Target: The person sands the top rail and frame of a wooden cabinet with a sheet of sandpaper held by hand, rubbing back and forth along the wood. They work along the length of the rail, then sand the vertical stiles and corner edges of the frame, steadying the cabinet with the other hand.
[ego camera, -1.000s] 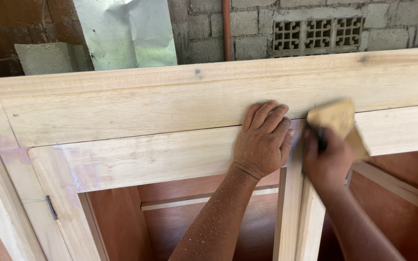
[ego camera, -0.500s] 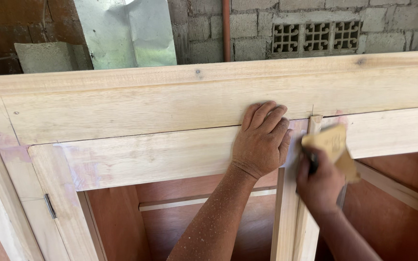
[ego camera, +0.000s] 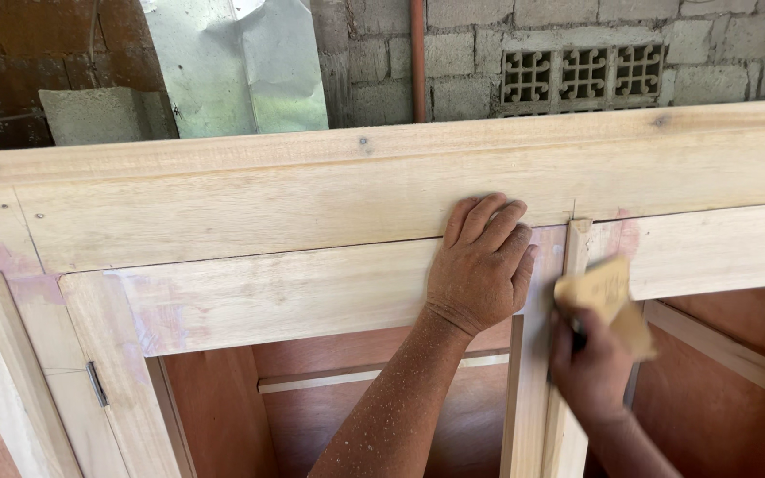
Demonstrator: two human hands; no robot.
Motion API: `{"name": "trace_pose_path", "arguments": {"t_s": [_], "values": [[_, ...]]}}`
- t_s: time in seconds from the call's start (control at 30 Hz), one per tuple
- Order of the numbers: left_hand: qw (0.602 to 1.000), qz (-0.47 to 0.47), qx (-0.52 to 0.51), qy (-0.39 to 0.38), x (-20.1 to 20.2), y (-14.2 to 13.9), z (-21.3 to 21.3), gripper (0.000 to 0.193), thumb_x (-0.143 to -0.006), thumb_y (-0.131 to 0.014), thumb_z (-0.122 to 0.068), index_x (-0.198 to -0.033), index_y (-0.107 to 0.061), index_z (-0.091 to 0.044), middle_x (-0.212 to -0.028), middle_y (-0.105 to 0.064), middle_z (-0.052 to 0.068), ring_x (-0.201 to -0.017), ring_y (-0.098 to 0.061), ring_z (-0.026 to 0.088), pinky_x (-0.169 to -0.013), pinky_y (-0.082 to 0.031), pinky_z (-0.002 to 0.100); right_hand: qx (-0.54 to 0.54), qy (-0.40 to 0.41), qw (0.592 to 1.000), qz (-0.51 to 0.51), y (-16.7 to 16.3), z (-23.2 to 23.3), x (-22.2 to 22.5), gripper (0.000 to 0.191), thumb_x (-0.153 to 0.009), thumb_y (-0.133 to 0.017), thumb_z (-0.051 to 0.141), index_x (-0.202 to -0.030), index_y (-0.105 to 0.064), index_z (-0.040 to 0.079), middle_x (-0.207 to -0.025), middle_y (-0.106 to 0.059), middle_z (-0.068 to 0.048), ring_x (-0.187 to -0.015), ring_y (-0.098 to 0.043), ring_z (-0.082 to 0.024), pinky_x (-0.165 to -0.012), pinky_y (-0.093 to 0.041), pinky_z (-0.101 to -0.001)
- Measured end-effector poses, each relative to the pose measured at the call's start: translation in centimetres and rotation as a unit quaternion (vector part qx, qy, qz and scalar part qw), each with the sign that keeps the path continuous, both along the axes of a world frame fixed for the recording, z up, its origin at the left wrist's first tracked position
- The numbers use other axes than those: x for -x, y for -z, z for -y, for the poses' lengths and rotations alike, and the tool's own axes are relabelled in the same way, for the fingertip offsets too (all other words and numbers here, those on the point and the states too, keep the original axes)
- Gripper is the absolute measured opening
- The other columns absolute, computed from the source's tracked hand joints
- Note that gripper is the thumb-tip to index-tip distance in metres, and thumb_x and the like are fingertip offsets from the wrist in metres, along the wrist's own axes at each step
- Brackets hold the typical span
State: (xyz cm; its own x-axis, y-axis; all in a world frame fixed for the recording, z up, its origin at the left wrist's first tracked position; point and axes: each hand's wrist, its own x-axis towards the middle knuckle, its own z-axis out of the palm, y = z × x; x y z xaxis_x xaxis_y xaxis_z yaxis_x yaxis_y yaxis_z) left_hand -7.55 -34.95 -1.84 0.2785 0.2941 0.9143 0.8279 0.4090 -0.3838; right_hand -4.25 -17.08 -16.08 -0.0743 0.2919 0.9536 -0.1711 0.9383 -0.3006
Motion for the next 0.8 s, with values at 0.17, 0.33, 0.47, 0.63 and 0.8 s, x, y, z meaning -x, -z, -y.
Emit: {"name": "trace_pose_path", "arguments": {"t_s": [0.17,0.33,0.47,0.63,0.8], "values": [[1.000,0.008,0.000,-0.002,0.4,0.1,-0.3,0.025,-0.099,-0.063,-0.024,-0.108,-0.073,-0.002,-0.134,-0.064,0.011,-0.138,-0.051,0.029,-0.126,-0.035,0.049,0.018,-0.073,0.997,-0.029,-5.6,-1.5,1.4,0.009,-0.106,-0.067,0.017,-0.107,-0.066,0.009,-0.088,-0.074,-0.013,-0.075,-0.075,-0.025,-0.068,-0.059,-0.0386],[1.000,0.006,0.009,-0.012,0.2,0.2,-0.2,0.026,-0.097,-0.064,-0.025,-0.106,-0.073,-0.003,-0.134,-0.064,0.013,-0.137,-0.050,0.029,-0.125,-0.034,0.050,-0.003,0.056,0.997,0.050,0.5,2.0,-1.3,0.015,-0.093,-0.070,0.017,-0.107,-0.068,0.012,-0.081,-0.072,-0.013,-0.070,-0.072,-0.029,-0.070,-0.057,-0.0435],[1.000,0.007,0.008,-0.015,-0.1,0.1,0.0,0.026,-0.098,-0.064,-0.025,-0.106,-0.073,-0.003,-0.134,-0.064,0.012,-0.137,-0.050,0.029,-0.126,-0.034,0.049,-0.011,0.019,1.000,0.017,1.5,2.5,-1.7,0.019,-0.092,-0.065,0.016,-0.110,-0.067,0.015,-0.089,-0.073,-0.012,-0.073,-0.073,-0.029,-0.067,-0.057,-0.0410],[1.000,0.009,0.009,-0.011,-0.2,0.1,0.1,0.026,-0.096,-0.065,-0.025,-0.106,-0.074,-0.003,-0.134,-0.064,0.012,-0.137,-0.050,0.029,-0.125,-0.034,0.050,0.016,0.104,0.993,0.060,-2.2,0.7,1.1,0.013,-0.096,-0.066,0.013,-0.109,-0.066,0.014,-0.079,-0.071,-0.009,-0.071,-0.069,-0.031,-0.067,-0.055,-0.0437],[1.000,0.008,0.011,-0.009,0.0,0.0,0.1,0.025,-0.096,-0.065,-0.024,-0.106,-0.073,-0.002,-0.134,-0.064,0.012,-0.137,-0.051,0.029,-0.126,-0.035,0.049,-0.057,0.061,0.996,-0.001,2.1,2.5,-1.2,0.025,-0.087,-0.063,0.010,-0.112,-0.067,0.012,-0.087,-0.072,-0.012,-0.075,-0.071,-0.031,-0.069,-0.057,-0.0419]]}}
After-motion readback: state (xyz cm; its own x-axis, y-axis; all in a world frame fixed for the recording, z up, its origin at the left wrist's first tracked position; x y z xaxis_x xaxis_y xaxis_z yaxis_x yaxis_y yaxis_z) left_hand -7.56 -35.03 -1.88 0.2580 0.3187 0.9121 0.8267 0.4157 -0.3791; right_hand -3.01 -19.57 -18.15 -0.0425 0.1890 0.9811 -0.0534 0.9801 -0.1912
